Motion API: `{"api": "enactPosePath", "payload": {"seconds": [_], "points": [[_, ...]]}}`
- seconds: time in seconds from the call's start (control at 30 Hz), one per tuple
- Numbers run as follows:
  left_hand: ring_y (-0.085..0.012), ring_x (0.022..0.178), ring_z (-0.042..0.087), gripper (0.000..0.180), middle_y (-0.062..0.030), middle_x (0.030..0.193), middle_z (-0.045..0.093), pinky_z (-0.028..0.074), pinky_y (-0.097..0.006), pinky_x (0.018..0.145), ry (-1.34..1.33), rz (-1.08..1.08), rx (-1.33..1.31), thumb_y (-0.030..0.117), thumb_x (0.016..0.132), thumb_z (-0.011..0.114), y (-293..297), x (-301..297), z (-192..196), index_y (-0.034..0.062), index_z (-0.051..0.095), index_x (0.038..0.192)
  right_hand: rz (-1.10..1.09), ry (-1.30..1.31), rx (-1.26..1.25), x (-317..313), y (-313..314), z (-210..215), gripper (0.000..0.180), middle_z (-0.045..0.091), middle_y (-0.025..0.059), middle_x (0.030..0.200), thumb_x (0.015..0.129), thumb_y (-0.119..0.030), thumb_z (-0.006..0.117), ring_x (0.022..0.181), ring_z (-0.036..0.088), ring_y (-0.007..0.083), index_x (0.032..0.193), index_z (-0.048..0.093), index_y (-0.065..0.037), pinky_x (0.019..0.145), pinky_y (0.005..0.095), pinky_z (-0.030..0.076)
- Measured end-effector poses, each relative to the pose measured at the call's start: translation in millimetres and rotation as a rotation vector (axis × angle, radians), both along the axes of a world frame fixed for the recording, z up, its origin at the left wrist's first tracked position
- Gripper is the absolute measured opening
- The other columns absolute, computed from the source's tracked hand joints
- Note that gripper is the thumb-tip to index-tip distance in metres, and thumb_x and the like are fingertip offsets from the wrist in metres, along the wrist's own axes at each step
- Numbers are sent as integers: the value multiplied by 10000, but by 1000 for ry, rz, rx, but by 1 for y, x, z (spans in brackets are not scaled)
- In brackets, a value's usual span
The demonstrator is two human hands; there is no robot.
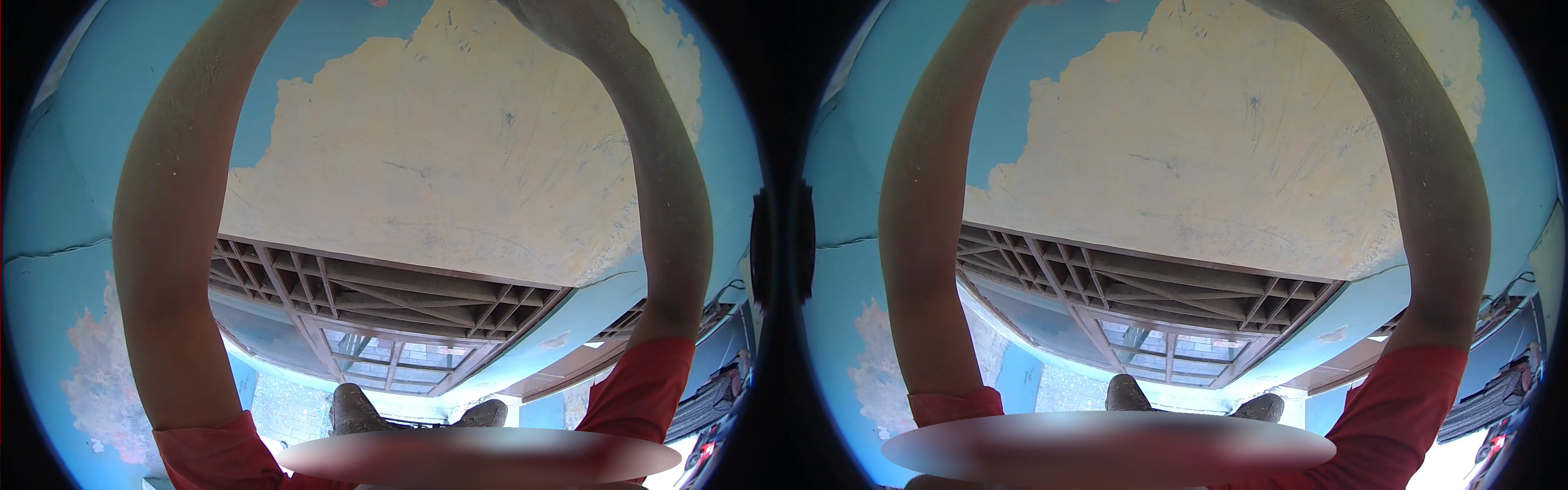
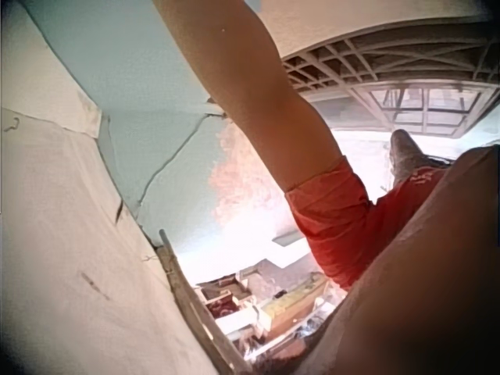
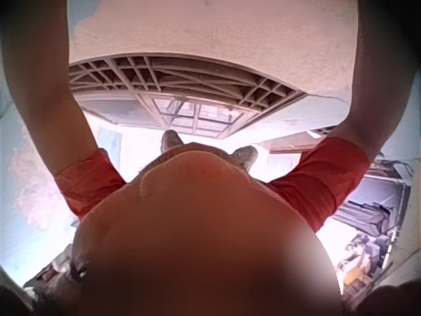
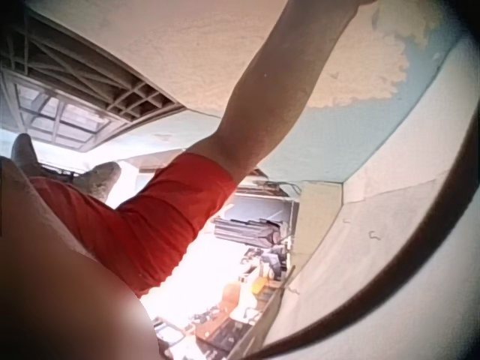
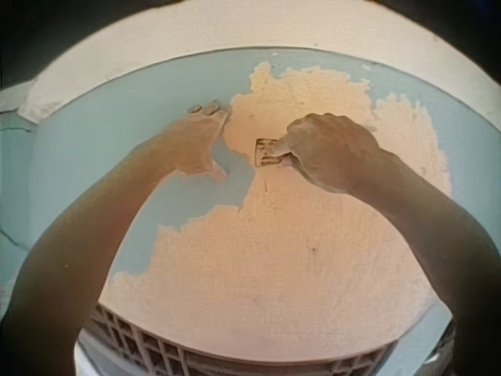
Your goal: The person scrapes peeling paint off the wall above a doorway using a hand scraper.
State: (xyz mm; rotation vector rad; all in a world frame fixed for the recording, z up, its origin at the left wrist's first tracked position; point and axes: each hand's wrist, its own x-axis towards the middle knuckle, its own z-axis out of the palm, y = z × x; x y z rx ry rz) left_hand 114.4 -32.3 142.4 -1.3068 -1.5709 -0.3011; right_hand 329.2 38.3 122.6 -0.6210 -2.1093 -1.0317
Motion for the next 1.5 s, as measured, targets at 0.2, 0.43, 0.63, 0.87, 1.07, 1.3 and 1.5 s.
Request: {"api": "enactPosePath", "payload": {"seconds": [0.2,0.43,0.63,0.87,1.07,1.3,1.5], "points": [[-395,1533,267,1209,-295,1636,269,259,-457,1267,-29,-45,-9,370,661,949,-4,-4,-4,-73,277,1564,48,-11,-20,-4,-3,6,215,755,96,1099,991,-163,639,988,720,288,1150,774,-114,845,437,592],[-391,1535,267,1208,-273,1643,274,264,-458,1266,-54,-56,14,373,655,951,2,-2,-16,-58,287,1567,40,-73,-126,-27,-6,6,216,777,73,1077,1000,-166,625,1011,721,264,1143,782,-127,888,423,583],[-384,1531,279,1203,-265,1643,281,273,-451,1264,-27,-78,38,366,661,955,1,-4,-5,-57,285,1568,102,-43,30,-31,19,17,205,776,79,1070,999,-168,627,1010,720,269,1118,789,-128,897,434,575],[-395,1525,283,1213,-274,1640,279,273,-448,1265,14,-32,-11,344,651,964,-2,-3,-2,-53,281,1571,196,-62,47,-28,8,7,199,772,95,1025,996,-168,631,972,722,281,1108,786,-109,866,436,579],[-386,1530,276,1207,-262,1650,262,270,-462,1267,-40,35,-32,321,659,961,-7,7,3,-47,270,1578,75,-46,-148,-39,0,8,192,755,133,1011,991,-153,626,880,723,302,1061,767,-43,770,445,580],[-333,1548,252,1249,-181,1692,206,276,-441,1273,-170,141,-89,321,672,958,-5,7,1,6,199,1613,192,21,-192,-62,-5,1,201,743,132,995,1012,-174,602,903,716,305,1083,750,-59,796,436,575],[-289,1560,228,1342,-163,1703,178,273,-434,1275,-83,5,-113,449,627,961,-17,-4,-2,23,169,1623,2,-12,-81,18,-35,-21,213,740,122,1027,1001,-189,626,942,715,300,1143,755,-99,831,438,570]]}}
